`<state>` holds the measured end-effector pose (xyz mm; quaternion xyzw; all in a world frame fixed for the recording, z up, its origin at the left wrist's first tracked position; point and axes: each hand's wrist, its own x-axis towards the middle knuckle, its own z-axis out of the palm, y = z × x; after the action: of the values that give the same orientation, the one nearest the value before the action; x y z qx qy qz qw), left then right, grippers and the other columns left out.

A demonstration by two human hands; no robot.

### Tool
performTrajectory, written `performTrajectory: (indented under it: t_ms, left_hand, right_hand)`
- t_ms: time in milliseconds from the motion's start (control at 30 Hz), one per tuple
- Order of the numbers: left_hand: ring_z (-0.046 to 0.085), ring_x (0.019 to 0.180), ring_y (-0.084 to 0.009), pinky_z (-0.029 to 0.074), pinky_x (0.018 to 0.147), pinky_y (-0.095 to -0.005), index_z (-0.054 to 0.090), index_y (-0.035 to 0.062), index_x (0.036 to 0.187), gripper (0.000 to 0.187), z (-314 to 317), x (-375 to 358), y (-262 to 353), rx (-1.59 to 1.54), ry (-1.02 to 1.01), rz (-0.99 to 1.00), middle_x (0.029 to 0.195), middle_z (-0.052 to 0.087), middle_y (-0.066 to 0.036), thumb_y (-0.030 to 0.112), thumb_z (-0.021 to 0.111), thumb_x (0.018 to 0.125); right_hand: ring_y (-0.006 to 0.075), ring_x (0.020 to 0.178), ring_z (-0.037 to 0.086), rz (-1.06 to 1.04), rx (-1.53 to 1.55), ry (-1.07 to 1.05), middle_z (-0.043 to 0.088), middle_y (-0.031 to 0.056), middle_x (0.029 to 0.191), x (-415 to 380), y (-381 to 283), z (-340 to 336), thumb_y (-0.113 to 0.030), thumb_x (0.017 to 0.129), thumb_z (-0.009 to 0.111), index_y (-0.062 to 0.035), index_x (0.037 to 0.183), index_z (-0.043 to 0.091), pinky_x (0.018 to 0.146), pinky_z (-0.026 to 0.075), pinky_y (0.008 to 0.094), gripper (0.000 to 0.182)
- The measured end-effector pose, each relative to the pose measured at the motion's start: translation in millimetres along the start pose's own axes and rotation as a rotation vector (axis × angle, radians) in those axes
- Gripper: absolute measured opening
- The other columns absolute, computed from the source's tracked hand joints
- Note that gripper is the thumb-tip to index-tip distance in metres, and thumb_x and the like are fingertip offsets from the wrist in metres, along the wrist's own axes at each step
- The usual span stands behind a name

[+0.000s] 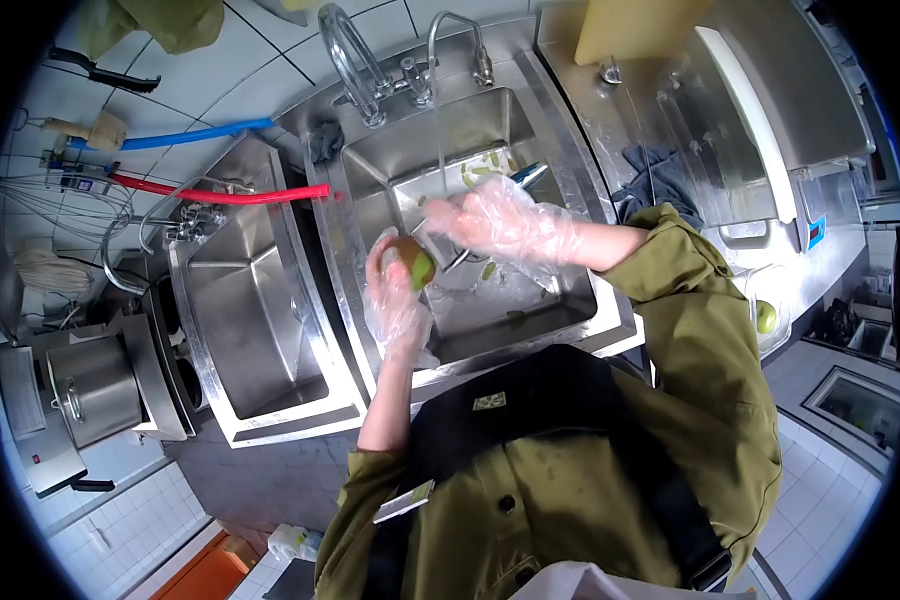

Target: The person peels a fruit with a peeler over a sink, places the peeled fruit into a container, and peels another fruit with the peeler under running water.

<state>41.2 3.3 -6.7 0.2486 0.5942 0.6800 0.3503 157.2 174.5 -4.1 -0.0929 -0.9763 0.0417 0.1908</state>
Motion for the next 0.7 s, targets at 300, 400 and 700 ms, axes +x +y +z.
performTrajectory:
  t_ms: [300, 400, 700]
  left_hand:
    - [0.054, 0.11, -0.0262, 0.047, 0.093, -0.0442, 0.045, 0.0024, 0.122, 0.06, -23.7, 1.3, -13.8, -0.316, 0.137, -0.264, 0.119, 0.053, -0.013, 0.053, 0.038, 0.092]
    - [0.051, 0.112, -0.0244, 0.044, 0.096, -0.0413, 0.043, 0.0029, 0.124, 0.055, -27.1, 3.1, -21.7, -0.358, -0.005, -0.299, 0.121, 0.051, -0.011, 0.048, 0.044, 0.092]
    - [0.048, 0.115, -0.0208, 0.038, 0.101, -0.0395, 0.04, 0.0051, 0.129, 0.048, -21.7, 7.5, -2.6, -0.442, 0.006, -0.234, 0.123, 0.048, -0.009, 0.032, 0.053, 0.092]
  right_hand:
    - [0.0201, 0.075, 0.062, 0.102, 0.09, -0.773, 0.064, 0.014, 0.083, -58.2, 59.9, 73.7, -0.031, 0.09, 0.047, -0.0109, 0.09, 0.069, 0.065, 0.049, 0.0329, 0.031]
    - [0.0195, 0.067, 0.057, 0.179, 0.465, -0.716, 0.055, 0.0099, 0.072, -11.4, 42.4, 16.1, -0.024, 0.09, 0.047, -0.0098, 0.105, 0.063, 0.064, 0.05, 0.0314, 0.026]
    - [0.0218, 0.07, 0.059, -2.074, -3.572, 0.168, 0.056, 0.0072, 0.07, -10.7, 54.2, 67.1, -0.016, 0.09, 0.045, 0.003, 0.104, 0.054, 0.063, 0.048, 0.0328, 0.025]
